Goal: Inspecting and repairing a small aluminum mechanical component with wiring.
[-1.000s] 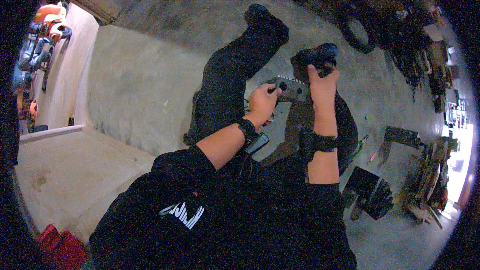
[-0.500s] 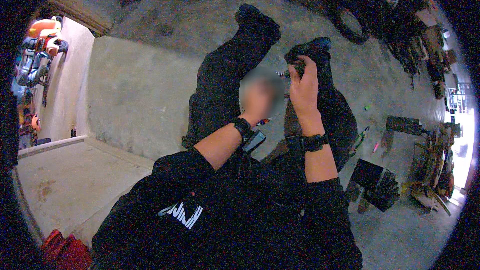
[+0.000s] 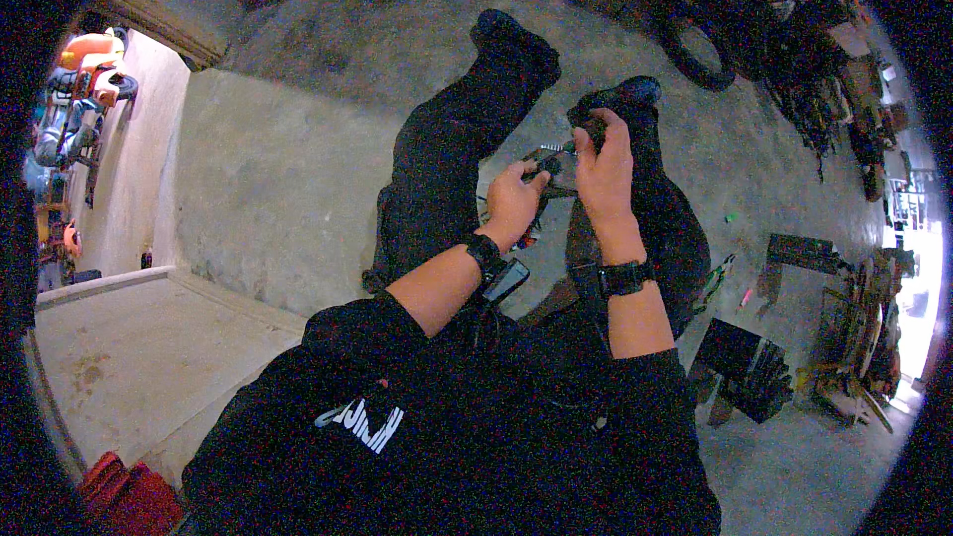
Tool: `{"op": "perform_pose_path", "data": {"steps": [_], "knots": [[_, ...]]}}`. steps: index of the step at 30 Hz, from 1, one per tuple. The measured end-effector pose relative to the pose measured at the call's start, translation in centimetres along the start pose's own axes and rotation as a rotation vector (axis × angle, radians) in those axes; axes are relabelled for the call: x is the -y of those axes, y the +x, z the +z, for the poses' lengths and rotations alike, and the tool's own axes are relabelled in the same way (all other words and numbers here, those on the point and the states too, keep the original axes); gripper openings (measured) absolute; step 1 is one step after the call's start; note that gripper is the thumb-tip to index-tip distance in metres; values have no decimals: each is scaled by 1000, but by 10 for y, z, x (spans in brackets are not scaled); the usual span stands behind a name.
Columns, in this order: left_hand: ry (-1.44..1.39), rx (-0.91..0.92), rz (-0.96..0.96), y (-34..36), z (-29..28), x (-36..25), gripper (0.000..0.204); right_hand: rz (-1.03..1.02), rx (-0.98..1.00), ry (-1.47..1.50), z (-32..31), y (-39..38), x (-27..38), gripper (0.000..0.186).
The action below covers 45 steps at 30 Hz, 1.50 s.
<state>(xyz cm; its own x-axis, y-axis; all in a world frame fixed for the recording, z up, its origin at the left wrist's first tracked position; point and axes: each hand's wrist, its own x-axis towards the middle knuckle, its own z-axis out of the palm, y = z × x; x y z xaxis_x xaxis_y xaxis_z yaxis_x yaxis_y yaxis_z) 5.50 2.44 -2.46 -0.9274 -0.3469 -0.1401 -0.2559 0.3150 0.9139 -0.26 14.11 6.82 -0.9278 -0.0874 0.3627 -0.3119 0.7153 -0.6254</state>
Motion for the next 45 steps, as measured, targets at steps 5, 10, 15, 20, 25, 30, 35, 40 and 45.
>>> {"op": "perform_pose_path", "data": {"steps": [5, 10, 15, 20, 25, 30, 35, 40, 45], "knots": [[10, -39, 38, 1, 4, 4, 35, -71, -71, -25, 6, 3, -8, 35], [10, 28, 1, 2, 1, 1, 35, -7, -37, 0, 6, 0, -7, 34], [38, 34, -23, 2, -3, -3, 35, -4, -49, -6, 9, 0, -6, 34], [-30, 13, -38, 0, -3, -8, 38, -16, -64, -10, 8, -1, -9, 35], [-37, 22, -43, 0, -2, -8, 36, -18, -81, -12, 9, 0, -11, 36], [-45, 28, -49, 0, -2, -7, 32, 23, -71, -8, 8, -1, -10, 36], [2, 34, -39, 0, -3, -9, 31, -7, -91, 4, 8, -1, -12, 36], [18, 49, -66, 2, 0, -6, 31, 64, -241, 62, 0, 4, -18, 36], [-40, -4, -34, 3, 6, 1, 34, -3, -153, -70, -6, 8, -20, 34]]}}
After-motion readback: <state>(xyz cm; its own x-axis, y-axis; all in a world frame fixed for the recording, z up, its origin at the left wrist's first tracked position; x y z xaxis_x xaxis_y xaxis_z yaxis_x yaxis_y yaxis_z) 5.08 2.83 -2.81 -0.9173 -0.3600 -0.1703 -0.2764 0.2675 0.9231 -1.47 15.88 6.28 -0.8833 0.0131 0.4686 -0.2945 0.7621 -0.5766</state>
